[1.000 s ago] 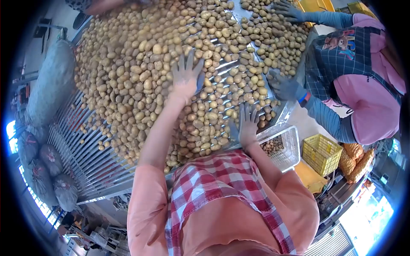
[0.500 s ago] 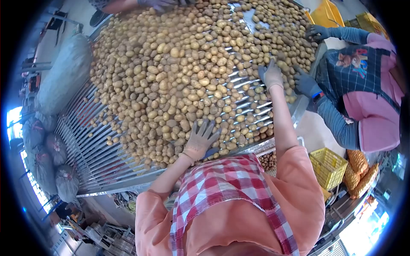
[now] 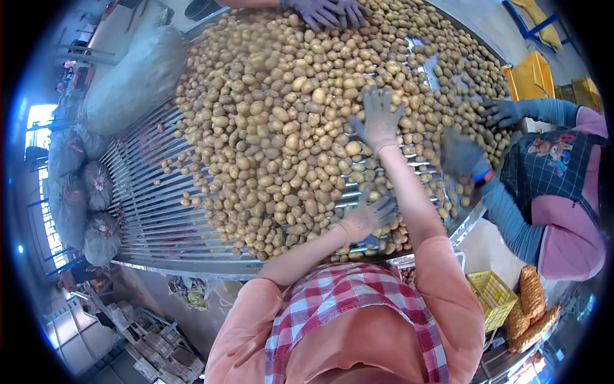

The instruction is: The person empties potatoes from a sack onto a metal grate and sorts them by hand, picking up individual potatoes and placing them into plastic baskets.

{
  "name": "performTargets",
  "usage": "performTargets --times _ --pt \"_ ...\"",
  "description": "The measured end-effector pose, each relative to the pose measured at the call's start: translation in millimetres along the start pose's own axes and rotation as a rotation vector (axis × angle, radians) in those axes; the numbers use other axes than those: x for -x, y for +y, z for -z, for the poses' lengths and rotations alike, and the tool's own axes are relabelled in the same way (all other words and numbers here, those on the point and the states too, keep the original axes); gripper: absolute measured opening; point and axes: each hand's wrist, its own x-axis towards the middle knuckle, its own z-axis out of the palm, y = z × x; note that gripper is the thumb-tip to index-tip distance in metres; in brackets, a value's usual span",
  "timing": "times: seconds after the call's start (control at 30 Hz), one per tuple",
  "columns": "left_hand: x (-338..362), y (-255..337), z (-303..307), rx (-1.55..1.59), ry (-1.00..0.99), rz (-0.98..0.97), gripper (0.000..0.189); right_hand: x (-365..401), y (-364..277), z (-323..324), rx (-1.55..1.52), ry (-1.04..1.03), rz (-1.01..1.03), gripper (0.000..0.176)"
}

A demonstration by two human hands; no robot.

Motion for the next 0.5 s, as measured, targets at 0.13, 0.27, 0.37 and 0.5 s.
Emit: performTargets --times 0.13,0.27,0.37,0.5 --pt "-32 9 10 0.162 0.047 -0.01 0.054 -53 28 11 -0.061 -0.104 -0.087 0.071" --pt "-43 8 4 0.152 0.104 0.026 0.062 -76 -2 77 -0.143 -0.204 -0.106 0.045" --pt "-29 -2 30 0.271 0.136 0.054 0.051 -69 -51 69 -0.24 0.101 0.4 0.046" --pt "9 -54 53 0.259 0.276 0.299 0.045 -65 -91 13 -0.475 0.251 0.496 0.051"
